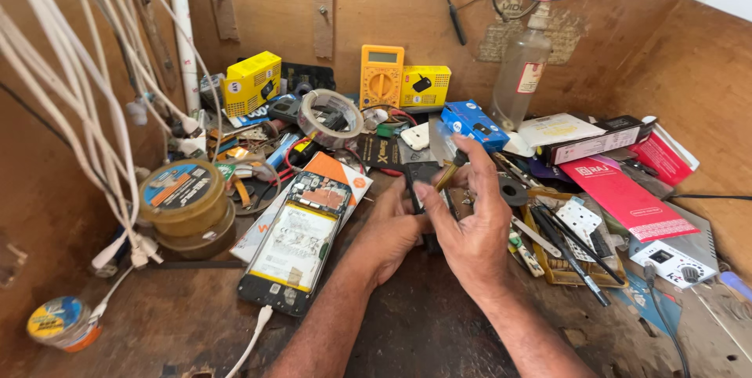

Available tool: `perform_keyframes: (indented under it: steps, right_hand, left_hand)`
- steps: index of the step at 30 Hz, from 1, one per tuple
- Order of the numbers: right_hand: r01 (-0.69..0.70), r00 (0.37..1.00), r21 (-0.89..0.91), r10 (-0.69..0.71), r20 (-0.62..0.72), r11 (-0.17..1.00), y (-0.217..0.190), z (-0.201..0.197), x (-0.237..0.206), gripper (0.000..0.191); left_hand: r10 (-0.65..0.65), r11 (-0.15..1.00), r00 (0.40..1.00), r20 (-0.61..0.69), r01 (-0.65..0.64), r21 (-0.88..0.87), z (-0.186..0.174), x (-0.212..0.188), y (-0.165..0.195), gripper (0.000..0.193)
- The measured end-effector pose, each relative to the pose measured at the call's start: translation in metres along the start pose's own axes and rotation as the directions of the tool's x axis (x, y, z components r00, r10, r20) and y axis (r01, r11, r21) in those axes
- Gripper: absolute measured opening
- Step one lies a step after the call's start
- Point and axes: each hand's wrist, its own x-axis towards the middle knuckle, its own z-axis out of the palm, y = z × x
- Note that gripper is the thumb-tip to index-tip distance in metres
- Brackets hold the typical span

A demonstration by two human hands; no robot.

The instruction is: The person uses a prying tool to open a small black electronic device, separating the back cover from the main body. They continue to pry and lift the cover, exposing internal components, then set the device down on the cluttered workbench.

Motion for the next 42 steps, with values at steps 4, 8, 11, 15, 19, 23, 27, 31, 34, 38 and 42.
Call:
perform_keyframes:
  steps: [4,8,11,15,19,23,27,31,34,38,42]
  right_hand:
    - [-0.199,0.979,0.147,0.202,-0.007,0.969,0.000,0.001,0.001,0.063]
    - [-0.094,0.995,0.259,0.085,0.046,0.961,0.000,0.000,-0.001,0.063]
    - [-0.133,0.991,0.038,0.134,-0.016,0.990,0.002,0.001,-0.001,0.064]
    - [-0.105,0.992,0.156,0.115,-0.059,0.982,0.004,0.001,-0.002,0.065]
    - [-0.105,0.993,0.221,0.114,-0.027,0.970,0.005,-0.001,-0.002,0.066]
    - [-0.122,0.988,0.191,0.137,-0.065,0.974,0.004,0.000,-0.001,0.070]
    - [-0.079,0.980,0.199,0.113,-0.166,0.977,0.003,-0.008,-0.003,0.066]
    - [-0.176,0.946,0.229,0.229,-0.231,0.957,0.007,-0.017,-0.002,0.068]
    - [-0.220,0.931,0.219,0.272,-0.244,0.951,0.011,-0.023,-0.005,0.068]
    - [-0.222,0.933,0.195,0.266,-0.243,0.955,0.017,-0.021,-0.009,0.069]
    - [-0.240,0.937,0.152,0.270,-0.221,0.959,0.022,-0.023,-0.013,0.069]
  left_hand:
    - [-0.002,0.999,1.000,0.011,0.001,0.052,0.000,0.000,0.002,0.076]
    - [-0.009,1.000,1.000,-0.011,0.009,0.014,0.001,0.000,0.001,0.078]
    - [-0.010,0.998,0.999,-0.031,0.012,0.062,0.000,0.001,0.001,0.077]
    - [-0.010,1.000,1.000,0.008,0.010,-0.020,0.000,0.003,-0.001,0.077]
    - [-0.023,0.993,0.998,-0.053,0.029,0.114,-0.002,0.004,-0.005,0.076]
    - [0.014,1.000,1.000,0.008,-0.014,0.011,-0.003,0.007,-0.009,0.076]
    - [0.039,0.999,0.998,-0.056,-0.038,0.018,0.000,0.013,-0.006,0.072]
    - [-0.059,0.988,0.995,-0.077,0.047,-0.144,0.000,0.008,0.008,0.059]
    - [-0.083,0.973,0.996,-0.028,0.075,-0.218,0.002,0.004,0.017,0.057]
    - [-0.032,0.988,0.999,0.001,0.032,-0.154,0.001,0.002,0.019,0.058]
    - [-0.061,0.991,0.998,0.031,0.064,-0.119,-0.001,0.006,0.013,0.066]
